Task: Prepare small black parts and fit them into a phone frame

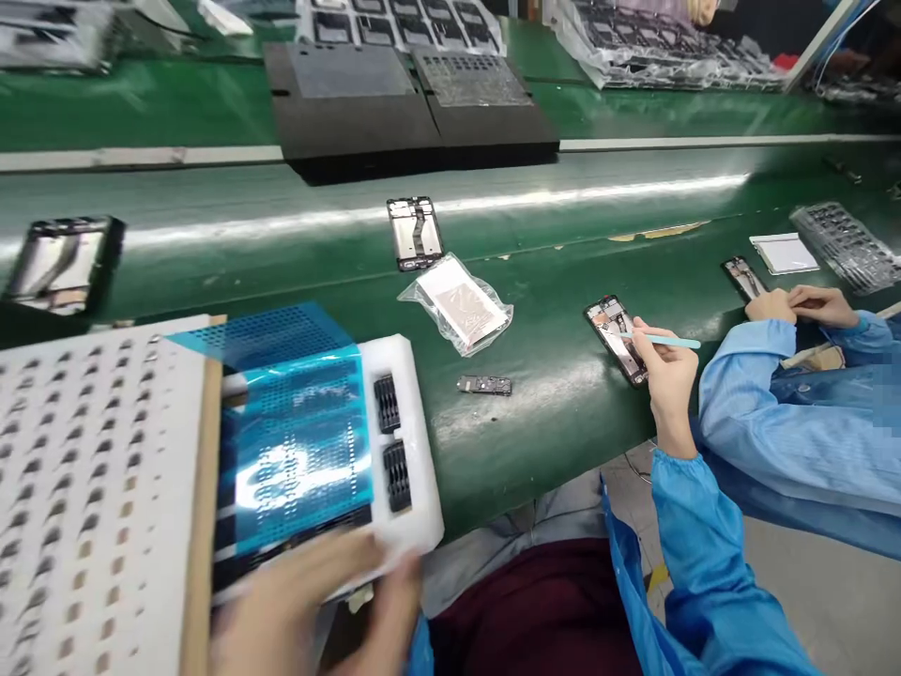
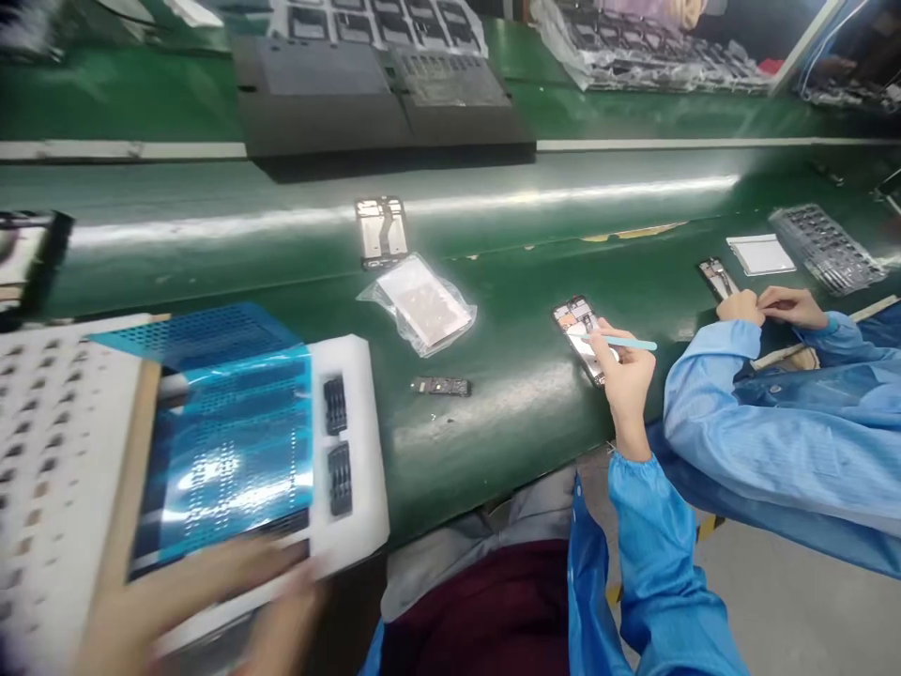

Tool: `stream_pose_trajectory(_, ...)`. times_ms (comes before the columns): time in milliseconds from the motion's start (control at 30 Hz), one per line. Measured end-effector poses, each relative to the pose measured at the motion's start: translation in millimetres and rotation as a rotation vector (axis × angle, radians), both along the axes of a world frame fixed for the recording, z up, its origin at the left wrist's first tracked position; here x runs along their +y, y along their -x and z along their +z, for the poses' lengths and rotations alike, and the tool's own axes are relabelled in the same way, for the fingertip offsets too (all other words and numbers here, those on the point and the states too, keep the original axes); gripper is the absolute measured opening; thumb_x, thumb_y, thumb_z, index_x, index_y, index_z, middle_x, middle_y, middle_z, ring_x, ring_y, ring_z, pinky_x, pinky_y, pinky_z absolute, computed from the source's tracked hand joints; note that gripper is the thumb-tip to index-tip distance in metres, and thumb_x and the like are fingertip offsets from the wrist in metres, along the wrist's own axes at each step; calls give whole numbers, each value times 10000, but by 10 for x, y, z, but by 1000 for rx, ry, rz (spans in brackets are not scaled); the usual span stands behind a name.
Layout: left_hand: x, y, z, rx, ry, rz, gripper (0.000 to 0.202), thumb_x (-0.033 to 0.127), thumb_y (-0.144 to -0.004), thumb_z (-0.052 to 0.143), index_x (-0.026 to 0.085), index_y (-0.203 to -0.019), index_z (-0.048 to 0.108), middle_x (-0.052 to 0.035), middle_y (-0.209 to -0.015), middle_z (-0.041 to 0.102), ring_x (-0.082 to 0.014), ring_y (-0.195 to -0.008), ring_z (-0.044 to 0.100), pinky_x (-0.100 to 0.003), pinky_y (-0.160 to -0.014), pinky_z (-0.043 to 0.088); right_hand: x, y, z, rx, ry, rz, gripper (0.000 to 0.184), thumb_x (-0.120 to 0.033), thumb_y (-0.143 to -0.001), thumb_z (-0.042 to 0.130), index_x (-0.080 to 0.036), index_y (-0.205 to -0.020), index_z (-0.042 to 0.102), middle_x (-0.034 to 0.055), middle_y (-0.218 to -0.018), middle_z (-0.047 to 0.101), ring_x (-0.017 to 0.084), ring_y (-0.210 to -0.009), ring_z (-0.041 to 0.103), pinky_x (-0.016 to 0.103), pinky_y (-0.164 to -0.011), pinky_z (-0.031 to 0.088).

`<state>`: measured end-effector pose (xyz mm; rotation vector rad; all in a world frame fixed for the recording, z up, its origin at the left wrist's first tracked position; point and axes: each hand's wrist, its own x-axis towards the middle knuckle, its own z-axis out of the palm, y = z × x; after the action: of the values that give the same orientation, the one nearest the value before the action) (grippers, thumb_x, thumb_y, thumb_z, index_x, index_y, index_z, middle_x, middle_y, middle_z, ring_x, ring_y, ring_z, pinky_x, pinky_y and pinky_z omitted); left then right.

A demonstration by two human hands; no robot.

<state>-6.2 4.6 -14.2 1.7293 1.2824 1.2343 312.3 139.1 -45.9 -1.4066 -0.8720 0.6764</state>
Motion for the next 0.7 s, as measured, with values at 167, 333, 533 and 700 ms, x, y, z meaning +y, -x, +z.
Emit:
stream_pose_trajectory(167,557,-725,-65,261,-29,-139,316,248,-1062,656,280,-1375,683,-69,-1320,779,-285,-1232,733,-435,-1028,623,249,-141,49,20,77,69,451,-554,-728,973,-162,-899,830,127,-938,851,298,-886,837,384,-811,666)
stream_pose_trajectory(333,958,-1137,-284,172,145,-168,421,291,-1071,632,242,-1489,621,-148,-1576,656,-342,-1467,601,-554,-1161,557,168,-190,133,53,139,132,460,-565,-742,974,-162,-910,830,107,-882,845,281,-839,831,357,-755,670)
stream_pose_trajectory(533,1069,-1305,-279,-282,441,-153,432,311,-1068,650,269,-1496,622,-148,-1584,644,-316,-1468,630,-468,-1094,614,19,-230,146,136,167,162,399,-518,-777,976,-183,-930,824,94,-984,854,273,-924,841,392,-900,690)
stream_pose_trajectory(700,1218,-1524,-255,-421,489,-170,370,268,-1076,613,252,-1446,618,-148,-1552,684,-289,-1500,627,-462,-1157,600,-10,-247,122,220,160,176,395,-519,-746,999,-205,-899,816,59,-972,842,275,-1011,840,435,-1055,659)
